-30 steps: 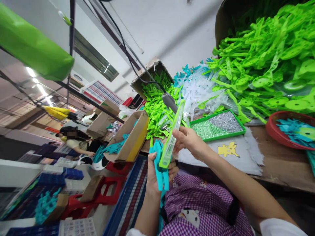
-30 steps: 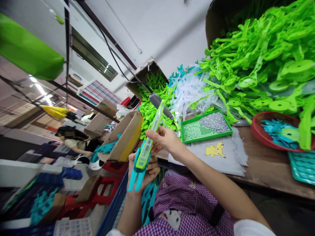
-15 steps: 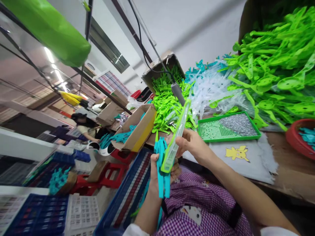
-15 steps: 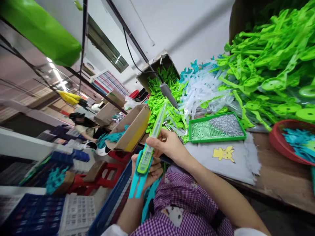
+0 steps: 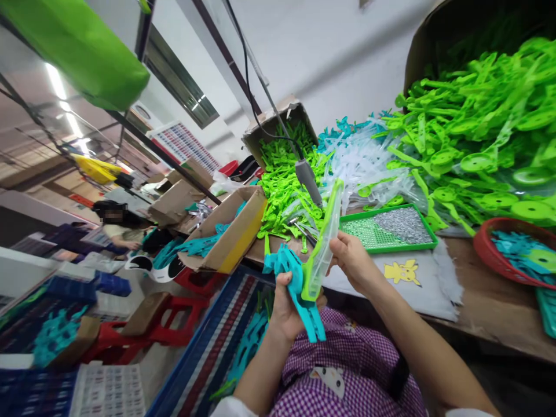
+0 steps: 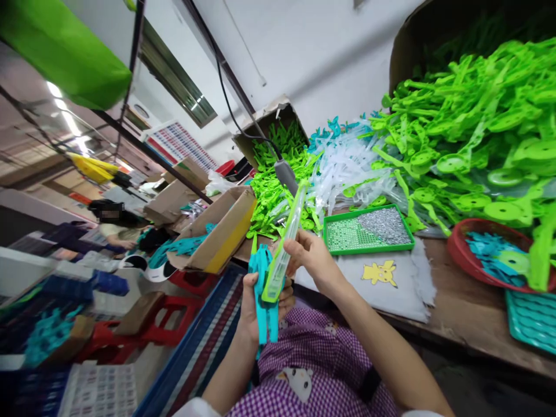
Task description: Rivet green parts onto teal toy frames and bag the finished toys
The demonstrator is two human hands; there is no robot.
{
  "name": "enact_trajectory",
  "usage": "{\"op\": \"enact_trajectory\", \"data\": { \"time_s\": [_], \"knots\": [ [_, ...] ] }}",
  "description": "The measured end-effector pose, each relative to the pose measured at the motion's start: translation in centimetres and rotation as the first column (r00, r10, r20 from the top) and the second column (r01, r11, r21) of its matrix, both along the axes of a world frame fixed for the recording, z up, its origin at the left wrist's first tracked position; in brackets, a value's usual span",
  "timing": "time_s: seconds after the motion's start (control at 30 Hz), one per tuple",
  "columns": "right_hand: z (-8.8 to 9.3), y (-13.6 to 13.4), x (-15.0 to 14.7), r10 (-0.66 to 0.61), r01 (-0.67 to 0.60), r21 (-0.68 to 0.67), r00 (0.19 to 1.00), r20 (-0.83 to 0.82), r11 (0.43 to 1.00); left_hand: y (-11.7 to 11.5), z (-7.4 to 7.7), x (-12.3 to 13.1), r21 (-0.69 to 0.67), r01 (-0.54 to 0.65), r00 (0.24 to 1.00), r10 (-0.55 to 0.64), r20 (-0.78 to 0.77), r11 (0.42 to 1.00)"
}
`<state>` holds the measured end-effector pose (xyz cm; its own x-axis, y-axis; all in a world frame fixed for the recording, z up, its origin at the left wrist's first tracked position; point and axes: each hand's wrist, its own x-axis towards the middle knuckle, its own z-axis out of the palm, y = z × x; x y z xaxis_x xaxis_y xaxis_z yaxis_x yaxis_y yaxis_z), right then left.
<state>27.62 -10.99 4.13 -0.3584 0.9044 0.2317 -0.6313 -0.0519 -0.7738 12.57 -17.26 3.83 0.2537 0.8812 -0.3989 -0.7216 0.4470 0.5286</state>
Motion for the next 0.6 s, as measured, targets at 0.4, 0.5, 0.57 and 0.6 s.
{"op": "enact_trajectory", "data": {
  "time_s": [0.4, 0.5, 0.57, 0.6],
  "knots": [
    [3.4, -0.2, -2.2, 0.040, -0.043, 0.085, 0.999, 0.027, 0.995, -0.8, 2.0, -2.1, 0.010, -0.034, 0.999, 0.035, -0.019, 0.999],
    [4.1, 0.0, -2.7, 0.048, -0.052, 0.098, 0.998, 0.048, 0.994, -0.9, 2.4, -2.4, 0.011, -0.070, 0.997, 0.070, -0.024, 0.997],
    [4.2, 0.0, -2.8, 0.040, -0.045, 0.108, 0.998, 0.055, 0.993, -0.9, 2.4, -2.5, 0.009, -0.083, 0.996, 0.083, -0.027, 0.997],
    [4.1, 0.0, -2.8, 0.041, -0.047, 0.111, 0.998, 0.056, 0.993, -0.9, 2.4, -2.5, 0.008, -0.084, 0.996, 0.084, -0.031, 0.996]
  ]
}}
